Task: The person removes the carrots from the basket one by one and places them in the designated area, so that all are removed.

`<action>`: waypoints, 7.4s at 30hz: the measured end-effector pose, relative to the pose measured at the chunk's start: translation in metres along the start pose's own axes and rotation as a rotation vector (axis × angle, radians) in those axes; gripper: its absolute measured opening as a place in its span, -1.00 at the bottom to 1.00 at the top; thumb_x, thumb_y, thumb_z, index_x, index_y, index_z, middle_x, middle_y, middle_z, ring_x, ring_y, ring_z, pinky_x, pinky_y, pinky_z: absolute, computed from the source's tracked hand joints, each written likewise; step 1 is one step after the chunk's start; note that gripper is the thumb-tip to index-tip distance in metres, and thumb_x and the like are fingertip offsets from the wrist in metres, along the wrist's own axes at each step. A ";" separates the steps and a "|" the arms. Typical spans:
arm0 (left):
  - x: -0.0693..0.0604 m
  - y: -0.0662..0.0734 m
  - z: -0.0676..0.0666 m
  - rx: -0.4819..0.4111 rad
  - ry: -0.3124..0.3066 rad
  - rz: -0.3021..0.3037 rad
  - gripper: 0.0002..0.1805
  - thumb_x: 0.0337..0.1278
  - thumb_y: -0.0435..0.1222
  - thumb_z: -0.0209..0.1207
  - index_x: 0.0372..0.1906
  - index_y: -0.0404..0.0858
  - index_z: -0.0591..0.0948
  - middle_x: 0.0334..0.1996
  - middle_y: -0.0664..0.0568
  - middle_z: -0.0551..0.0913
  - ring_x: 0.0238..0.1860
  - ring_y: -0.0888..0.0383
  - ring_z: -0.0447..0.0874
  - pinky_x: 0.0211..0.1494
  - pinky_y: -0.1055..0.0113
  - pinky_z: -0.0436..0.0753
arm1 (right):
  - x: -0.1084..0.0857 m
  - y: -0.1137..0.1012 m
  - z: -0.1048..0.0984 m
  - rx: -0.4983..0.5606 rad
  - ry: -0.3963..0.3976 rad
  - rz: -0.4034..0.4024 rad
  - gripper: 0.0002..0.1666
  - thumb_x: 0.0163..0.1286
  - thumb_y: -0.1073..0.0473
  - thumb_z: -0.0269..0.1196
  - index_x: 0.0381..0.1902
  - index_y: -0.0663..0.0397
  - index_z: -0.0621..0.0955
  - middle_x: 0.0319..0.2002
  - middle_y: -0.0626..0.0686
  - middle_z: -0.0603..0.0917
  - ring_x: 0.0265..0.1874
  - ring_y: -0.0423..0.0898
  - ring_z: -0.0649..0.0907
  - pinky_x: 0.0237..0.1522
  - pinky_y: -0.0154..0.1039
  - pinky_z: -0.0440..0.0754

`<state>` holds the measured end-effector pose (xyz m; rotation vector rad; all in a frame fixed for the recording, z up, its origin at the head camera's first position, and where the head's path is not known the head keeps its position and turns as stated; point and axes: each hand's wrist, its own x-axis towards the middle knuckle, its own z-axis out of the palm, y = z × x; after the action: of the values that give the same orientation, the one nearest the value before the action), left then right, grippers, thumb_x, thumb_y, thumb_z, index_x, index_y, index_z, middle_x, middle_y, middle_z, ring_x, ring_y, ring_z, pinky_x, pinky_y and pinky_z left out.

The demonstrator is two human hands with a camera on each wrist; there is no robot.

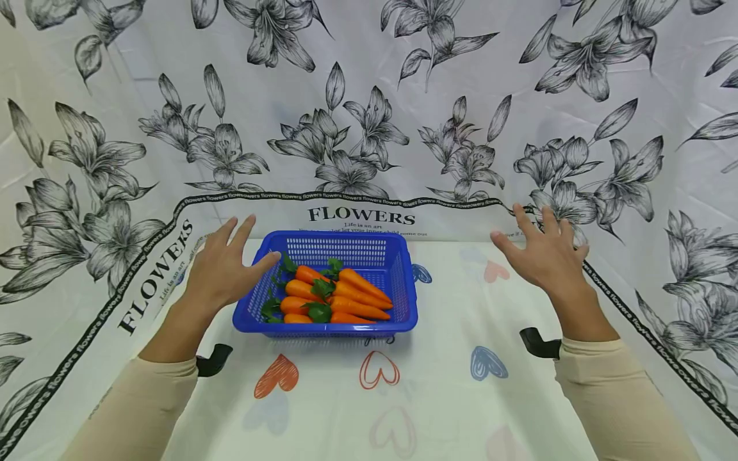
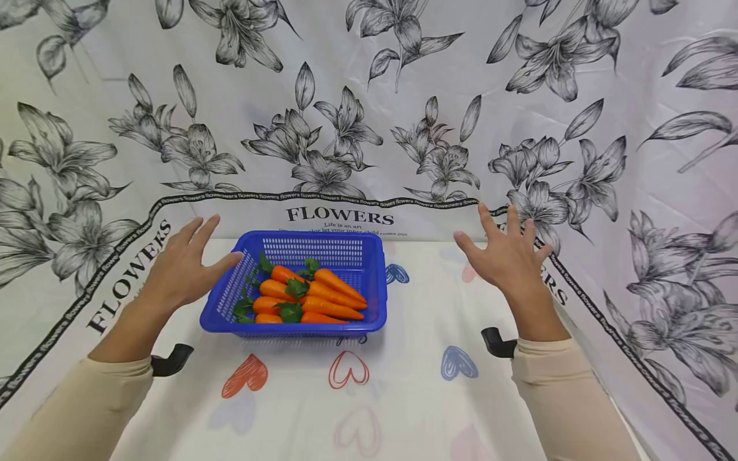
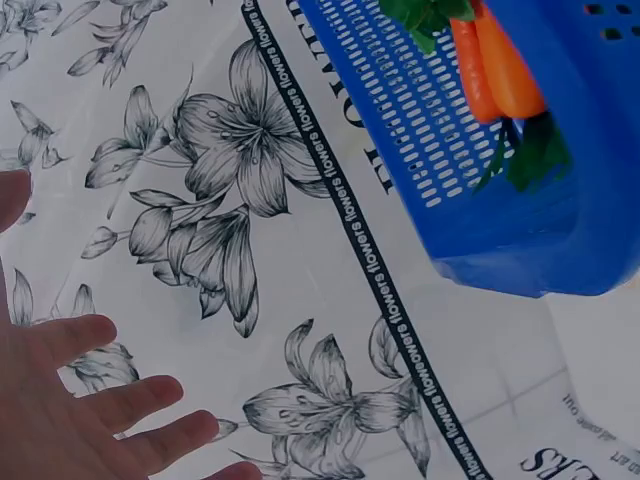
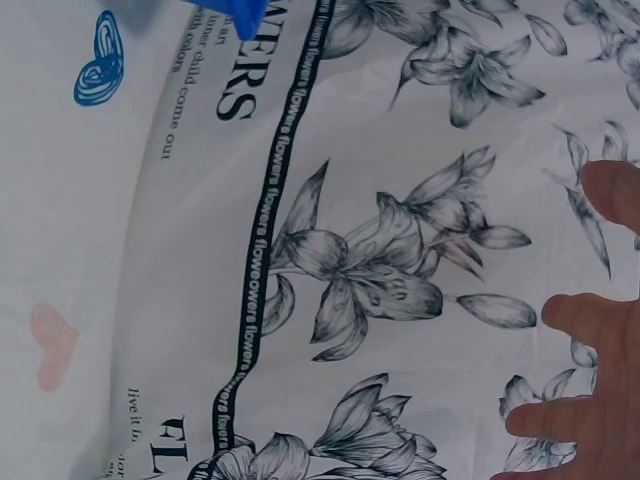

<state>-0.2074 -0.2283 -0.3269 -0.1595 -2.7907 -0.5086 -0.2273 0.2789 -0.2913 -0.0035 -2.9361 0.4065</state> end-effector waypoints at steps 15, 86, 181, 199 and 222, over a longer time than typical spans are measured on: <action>-0.026 -0.013 0.029 -0.086 0.035 -0.038 -0.08 0.23 0.23 0.00 0.53 -0.17 0.06 0.42 -0.36 0.06 0.32 -0.46 0.06 0.11 -0.50 0.17 | -0.006 -0.003 -0.002 0.017 0.032 -0.011 0.01 0.29 -0.58 -0.22 0.55 -0.31 -0.13 0.48 0.34 -0.29 0.35 0.53 -0.24 -0.02 0.68 -0.26; -0.067 -0.078 0.127 -0.476 0.029 -0.081 -0.06 0.07 0.00 0.30 0.50 -0.20 0.16 0.51 -0.01 -0.01 0.38 -0.29 0.03 0.19 -0.41 0.21 | -0.015 -0.026 0.008 0.111 0.037 -0.148 -0.08 0.38 -0.38 -0.02 0.55 -0.25 -0.03 0.50 0.29 -0.14 0.39 0.44 -0.11 0.09 0.60 -0.11; -0.074 -0.077 0.125 -0.515 -0.014 -0.129 -0.05 0.08 -0.05 0.32 0.52 -0.14 0.11 0.52 0.01 -0.07 0.43 -0.32 -0.06 0.17 -0.41 0.19 | 0.100 -0.167 0.226 0.793 -0.645 -0.073 -0.42 0.37 -0.13 0.21 0.30 -0.12 0.48 0.20 0.08 0.49 0.08 0.18 0.53 -0.01 0.14 0.57; -0.074 -0.075 0.121 -0.535 -0.014 -0.134 -0.07 0.07 -0.10 0.34 0.51 -0.11 0.14 0.52 0.05 -0.04 0.43 -0.29 -0.04 0.18 -0.38 0.21 | 0.095 -0.168 0.242 0.516 -0.698 -0.175 -0.32 0.34 -0.14 0.23 0.37 -0.16 0.40 0.31 0.05 0.39 0.11 0.06 0.48 0.09 0.03 0.51; -0.074 -0.074 0.122 -0.530 -0.006 -0.126 -0.06 0.07 -0.09 0.33 0.52 -0.13 0.13 0.52 0.05 -0.05 0.43 -0.31 -0.05 0.17 -0.40 0.21 | 0.098 -0.167 0.237 0.410 -0.633 -0.261 -0.38 0.28 0.25 0.29 0.29 -0.23 0.50 -0.03 0.10 0.62 -0.16 -0.03 0.61 -0.18 -0.18 0.64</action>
<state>-0.1820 -0.2573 -0.4827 -0.0964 -2.6152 -1.2713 -0.3618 0.0571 -0.4532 0.6678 -3.3017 1.1334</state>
